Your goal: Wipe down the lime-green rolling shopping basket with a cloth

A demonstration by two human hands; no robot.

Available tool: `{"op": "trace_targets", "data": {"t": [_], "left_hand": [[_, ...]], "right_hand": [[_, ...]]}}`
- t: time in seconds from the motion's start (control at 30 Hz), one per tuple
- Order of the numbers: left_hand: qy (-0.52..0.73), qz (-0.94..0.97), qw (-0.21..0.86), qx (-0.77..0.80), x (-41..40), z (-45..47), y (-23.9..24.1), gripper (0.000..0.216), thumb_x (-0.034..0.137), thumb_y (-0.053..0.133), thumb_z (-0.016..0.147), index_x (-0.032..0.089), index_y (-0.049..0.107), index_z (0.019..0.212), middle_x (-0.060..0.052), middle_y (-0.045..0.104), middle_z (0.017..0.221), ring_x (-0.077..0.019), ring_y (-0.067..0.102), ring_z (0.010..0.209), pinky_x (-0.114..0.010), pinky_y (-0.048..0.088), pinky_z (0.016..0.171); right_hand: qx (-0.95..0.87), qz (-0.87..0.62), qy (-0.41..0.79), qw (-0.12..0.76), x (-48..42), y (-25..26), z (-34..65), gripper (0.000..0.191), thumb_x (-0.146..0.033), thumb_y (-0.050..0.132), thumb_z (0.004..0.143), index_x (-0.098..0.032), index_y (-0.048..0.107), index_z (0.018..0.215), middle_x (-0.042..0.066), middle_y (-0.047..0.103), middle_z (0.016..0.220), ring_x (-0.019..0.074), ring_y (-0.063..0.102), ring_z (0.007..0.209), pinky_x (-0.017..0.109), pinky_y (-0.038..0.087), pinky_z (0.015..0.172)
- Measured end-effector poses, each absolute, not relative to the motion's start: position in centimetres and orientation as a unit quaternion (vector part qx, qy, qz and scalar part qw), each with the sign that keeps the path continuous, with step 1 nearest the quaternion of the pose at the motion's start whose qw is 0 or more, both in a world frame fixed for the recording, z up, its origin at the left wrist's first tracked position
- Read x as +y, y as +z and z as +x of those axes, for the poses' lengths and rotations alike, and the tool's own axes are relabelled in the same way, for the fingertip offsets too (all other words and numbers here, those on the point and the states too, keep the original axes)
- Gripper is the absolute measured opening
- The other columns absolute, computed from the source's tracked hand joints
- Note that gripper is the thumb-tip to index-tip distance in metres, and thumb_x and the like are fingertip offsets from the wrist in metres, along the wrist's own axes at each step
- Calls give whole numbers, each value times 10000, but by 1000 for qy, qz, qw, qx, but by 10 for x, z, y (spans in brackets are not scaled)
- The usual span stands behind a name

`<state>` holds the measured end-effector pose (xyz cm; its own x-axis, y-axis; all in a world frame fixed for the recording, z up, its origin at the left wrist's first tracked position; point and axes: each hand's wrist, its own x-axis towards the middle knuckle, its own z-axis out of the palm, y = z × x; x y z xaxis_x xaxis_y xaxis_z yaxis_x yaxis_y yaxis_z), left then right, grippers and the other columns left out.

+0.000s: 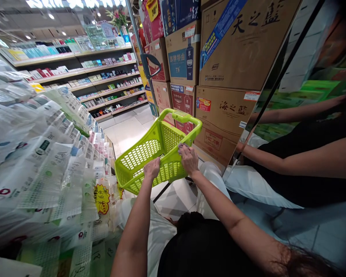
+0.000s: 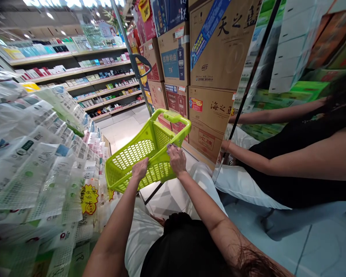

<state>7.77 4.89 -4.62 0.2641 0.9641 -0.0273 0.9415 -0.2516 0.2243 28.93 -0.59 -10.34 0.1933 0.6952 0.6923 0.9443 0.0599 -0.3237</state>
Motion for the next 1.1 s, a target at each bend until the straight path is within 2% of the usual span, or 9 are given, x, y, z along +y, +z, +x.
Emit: {"op": "trace_targets", "data": {"t": [0.13,0.33,0.47,0.57,0.67,0.8,0.97,1.1], "left_hand": [[67,786,98,607,51,80,-49,563,469,191,1079,271,703,1204,-71,746,1259,-270,677,1134,-354,483,895],[76,785,97,607,49,81,-50,613,490,161,1075,240,721,1066,-89,767,1151,-264,693,1041,-355,485,856],[80,785,91,607,48,81,-51,626,482,140,1075,226,712,1048,-98,763,1155,-262,694,1030,-357,478,847],[77,783,97,609,49,83,-53,614,484,141,1076,238,703,1057,-89,763,1138,-258,692,1033,-347,474,834],[74,785,101,607,48,88,-53,598,494,153,1075,244,694,1034,-83,764,1113,-256,691,1044,-343,471,843],[73,785,103,606,47,95,-51,603,495,143,1076,236,680,991,-91,761,1134,-256,692,1037,-351,474,847],[81,789,105,600,46,96,-49,565,472,163,1079,241,676,1034,-89,758,1171,-257,687,1069,-352,472,858],[81,792,98,597,49,94,-52,562,482,163,1077,242,665,1000,-96,761,1105,-260,693,1024,-350,464,823]], "right_hand": [[-564,-636,-205,485,-3,-84,308,377,-165,423,1043,-202,657,1336,94,621,1453,249,515,1244,419,419,1082],[-629,-616,-163,444,7,-99,260,419,-140,400,1038,-157,615,1396,125,575,1508,272,523,1257,430,449,1068],[-698,-570,-143,409,8,-113,254,427,-117,421,1023,-216,656,1366,76,619,1470,248,545,1221,379,480,1021],[-647,-605,-147,441,8,-109,280,458,-123,399,1035,-238,623,1418,58,595,1502,246,525,1210,393,476,1013],[-565,-649,-136,491,11,-104,297,459,-187,394,1053,-212,567,1477,93,525,1566,264,490,1249,445,442,1064],[-569,-641,-98,505,11,-130,282,512,-196,373,1040,-209,499,1536,109,440,1629,277,476,1315,480,407,1124],[-576,-626,-28,525,5,-181,262,544,-119,370,962,-182,545,1473,149,553,1503,276,517,1321,486,451,1111],[-481,-625,-18,615,15,-173,270,405,-213,435,966,-175,573,1344,160,613,1298,282,567,1241,497,498,1068]]}}
